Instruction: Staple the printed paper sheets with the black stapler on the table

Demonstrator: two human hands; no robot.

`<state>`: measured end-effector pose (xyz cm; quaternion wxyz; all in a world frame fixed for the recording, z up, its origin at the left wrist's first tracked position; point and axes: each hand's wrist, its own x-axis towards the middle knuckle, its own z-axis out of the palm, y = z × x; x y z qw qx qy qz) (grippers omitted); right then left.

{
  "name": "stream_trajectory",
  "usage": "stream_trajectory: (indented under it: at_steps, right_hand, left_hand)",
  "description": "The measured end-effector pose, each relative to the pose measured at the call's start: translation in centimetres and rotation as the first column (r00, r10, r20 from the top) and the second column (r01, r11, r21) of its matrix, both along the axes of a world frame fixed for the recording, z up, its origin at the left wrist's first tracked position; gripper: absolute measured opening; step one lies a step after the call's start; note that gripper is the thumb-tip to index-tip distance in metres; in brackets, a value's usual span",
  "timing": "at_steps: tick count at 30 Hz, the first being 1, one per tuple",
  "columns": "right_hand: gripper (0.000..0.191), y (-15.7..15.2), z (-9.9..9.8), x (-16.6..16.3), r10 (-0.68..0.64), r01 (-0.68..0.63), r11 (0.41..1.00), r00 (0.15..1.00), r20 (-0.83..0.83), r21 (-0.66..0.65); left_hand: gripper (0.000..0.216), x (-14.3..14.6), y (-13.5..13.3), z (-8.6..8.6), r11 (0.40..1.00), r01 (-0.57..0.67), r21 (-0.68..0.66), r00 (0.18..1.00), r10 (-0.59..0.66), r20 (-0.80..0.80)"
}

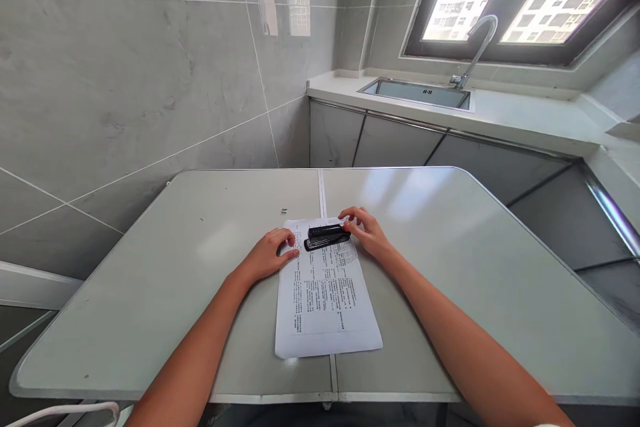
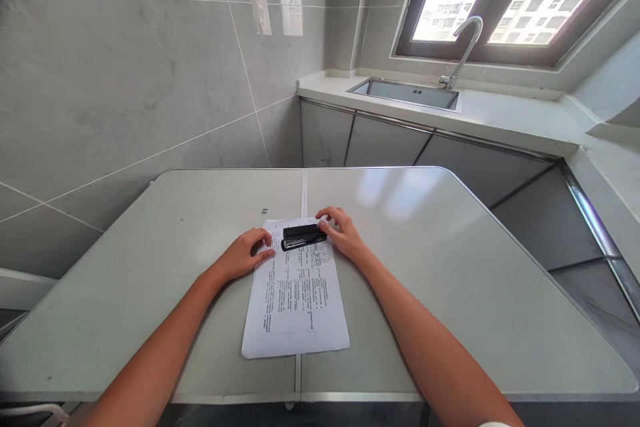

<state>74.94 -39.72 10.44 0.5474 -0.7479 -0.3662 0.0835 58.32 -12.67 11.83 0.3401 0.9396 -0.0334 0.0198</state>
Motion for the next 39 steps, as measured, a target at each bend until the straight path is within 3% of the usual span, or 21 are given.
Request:
stream_trajectory:
  at_steps: [2,4,8,18,24,35,39]
  right_hand:
    - [0.021,-0.5,-0.1,0.6,-0.005,0.004,1.000,1.000,-0.028,-0.024]
    - [0.023,-0.7,-0.2,1.0,0.063,-0.066,0.996,0.997,-0.052,-0.054]
    - [0.029,-0.7,-0.3,1.1,0.191,-0.196,0.977,0.980,-0.058,-0.079]
    - [0.033,-0.5,-0.3,1.2,0.270,-0.280,0.956,0.957,-0.107,-0.092]
    - [0.034,-0.4,-0.2,1.1,0.281,-0.291,0.950,0.955,-0.101,-0.112]
    - [0.037,-0.1,0.0,1.1,0.273,-0.280,0.949,0.960,-0.067,-0.144]
    - [0.036,0.0,0.3,0.4,0.176,-0.174,0.980,0.984,0.010,-0.101]
  left_hand:
    - [0.029,0.3,-1.1,-0.7,0.995,-0.100,0.030,0.994,0.098,0.046]
    - [0.036,0.7,-2.0,-1.4,0.992,-0.120,0.051,0.989,0.114,0.096]
    - [0.027,1.3,-2.7,-2.2,0.991,-0.127,0.037,0.984,0.121,0.129]
    - [0.025,1.6,-2.3,-2.5,0.978,-0.158,-0.138,0.982,0.171,0.083]
    - [0.025,1.6,-2.4,-2.2,0.969,-0.168,-0.180,0.982,0.180,0.055]
    - [0.022,1.5,-2.4,-2.0,0.977,-0.179,-0.118,0.982,0.185,0.043]
    - [0.021,1.5,-2.4,-1.6,0.982,-0.163,-0.094,0.985,0.168,0.045]
